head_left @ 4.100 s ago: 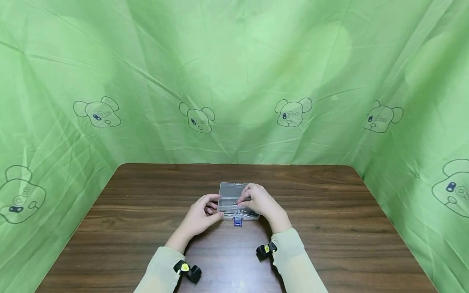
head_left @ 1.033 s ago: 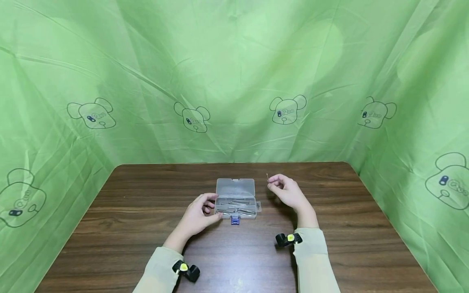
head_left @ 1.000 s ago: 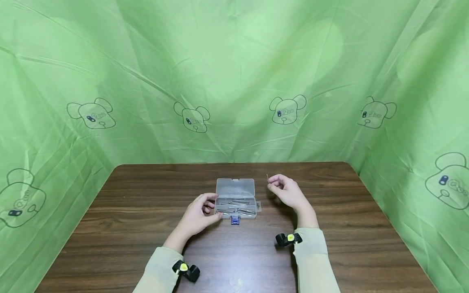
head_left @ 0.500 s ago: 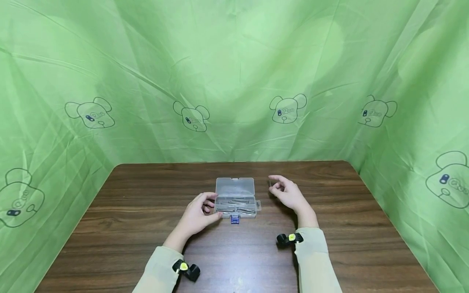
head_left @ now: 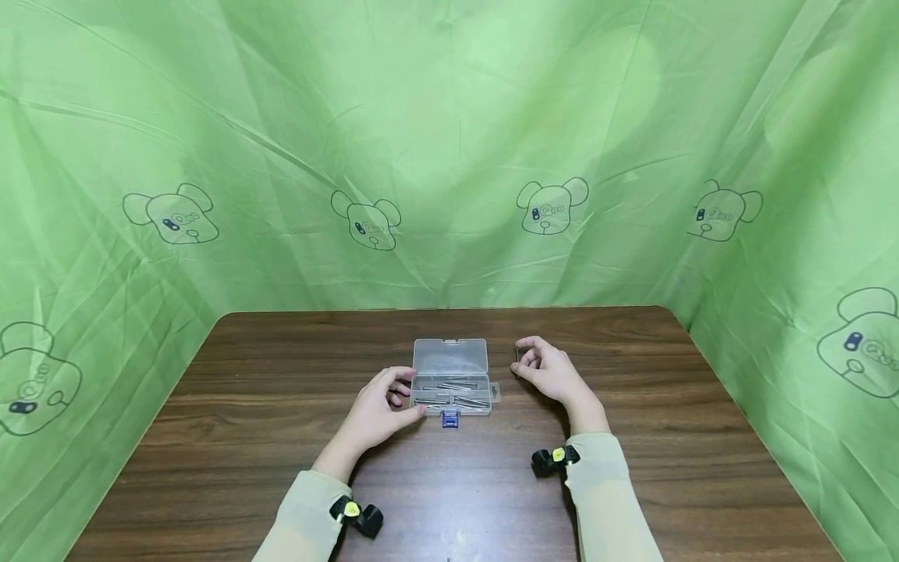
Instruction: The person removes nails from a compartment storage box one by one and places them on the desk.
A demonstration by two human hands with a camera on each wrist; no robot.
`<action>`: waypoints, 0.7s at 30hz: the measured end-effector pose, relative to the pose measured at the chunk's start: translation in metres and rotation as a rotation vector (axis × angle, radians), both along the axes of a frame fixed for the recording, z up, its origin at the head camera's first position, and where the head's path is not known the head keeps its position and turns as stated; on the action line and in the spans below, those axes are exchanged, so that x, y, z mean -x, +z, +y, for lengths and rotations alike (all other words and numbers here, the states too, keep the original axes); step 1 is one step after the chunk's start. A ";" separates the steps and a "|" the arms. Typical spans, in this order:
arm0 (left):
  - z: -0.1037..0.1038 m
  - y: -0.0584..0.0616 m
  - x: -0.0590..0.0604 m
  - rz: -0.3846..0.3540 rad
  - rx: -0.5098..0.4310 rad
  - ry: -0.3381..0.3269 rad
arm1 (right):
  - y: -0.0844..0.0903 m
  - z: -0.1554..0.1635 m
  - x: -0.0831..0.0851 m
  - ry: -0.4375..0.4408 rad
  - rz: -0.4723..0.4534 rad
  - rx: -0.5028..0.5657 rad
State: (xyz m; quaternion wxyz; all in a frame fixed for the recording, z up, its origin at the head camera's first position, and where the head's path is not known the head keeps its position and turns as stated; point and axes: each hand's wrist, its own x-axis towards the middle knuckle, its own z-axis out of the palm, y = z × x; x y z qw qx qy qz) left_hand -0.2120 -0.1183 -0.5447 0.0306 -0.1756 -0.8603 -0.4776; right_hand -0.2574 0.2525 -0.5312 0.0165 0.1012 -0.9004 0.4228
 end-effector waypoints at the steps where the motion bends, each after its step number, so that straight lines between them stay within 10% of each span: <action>1: 0.000 0.000 0.000 -0.002 -0.001 0.001 | 0.000 -0.001 0.000 0.000 0.001 -0.007; 21: -0.002 -0.001 0.001 0.013 0.001 -0.019 | 0.001 -0.013 0.003 -0.089 0.007 -0.072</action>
